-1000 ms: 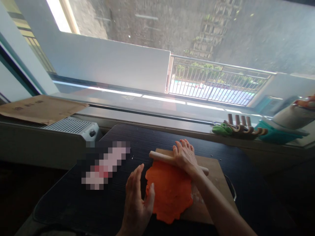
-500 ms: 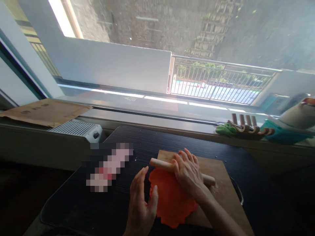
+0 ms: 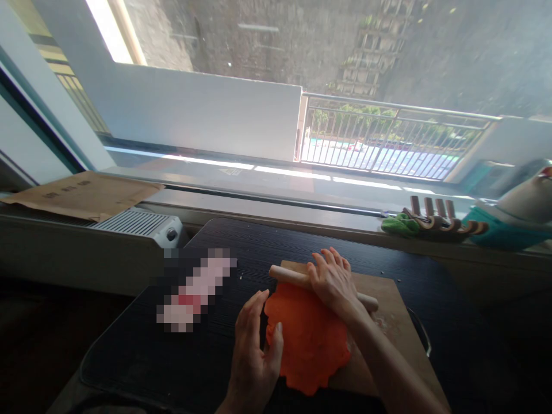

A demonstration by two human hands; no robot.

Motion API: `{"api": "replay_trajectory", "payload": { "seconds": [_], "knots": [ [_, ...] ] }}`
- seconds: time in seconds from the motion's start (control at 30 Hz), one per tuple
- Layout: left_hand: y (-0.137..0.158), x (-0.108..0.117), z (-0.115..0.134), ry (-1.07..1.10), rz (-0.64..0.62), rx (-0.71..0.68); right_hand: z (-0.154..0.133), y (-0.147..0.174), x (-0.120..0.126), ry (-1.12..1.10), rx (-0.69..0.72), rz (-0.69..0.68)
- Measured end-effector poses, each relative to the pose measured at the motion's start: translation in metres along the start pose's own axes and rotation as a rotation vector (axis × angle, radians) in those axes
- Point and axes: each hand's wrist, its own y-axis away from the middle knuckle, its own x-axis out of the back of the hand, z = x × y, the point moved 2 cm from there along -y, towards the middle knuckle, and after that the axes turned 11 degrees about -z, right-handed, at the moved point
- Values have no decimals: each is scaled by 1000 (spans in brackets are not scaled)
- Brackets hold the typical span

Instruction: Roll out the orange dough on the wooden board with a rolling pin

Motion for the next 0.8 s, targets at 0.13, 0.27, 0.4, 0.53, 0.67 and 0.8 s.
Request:
{"api": "replay_trajectory", "payload": {
  "seconds": [0.13,0.27,0.4,0.53,0.67,0.8],
  "knots": [
    [2,1,-1,7,10,14,2,-7,-1,-26,-61,-33],
    [1,0,-2,15,-1,11,-4,11,-5,17,68,22],
    [-1,1,2,-5,-24,-17,4,-7,-4,-10,-31,-51],
    [0,2,2,-10,-8,-6,3,-6,-6,7,-7,-23],
    [1,1,0,-2,-21,-10,-5,18,-11,45,88,92],
    [1,1,2,-5,-34,-21,0,1,-7,34,4,31]
  ]
}}
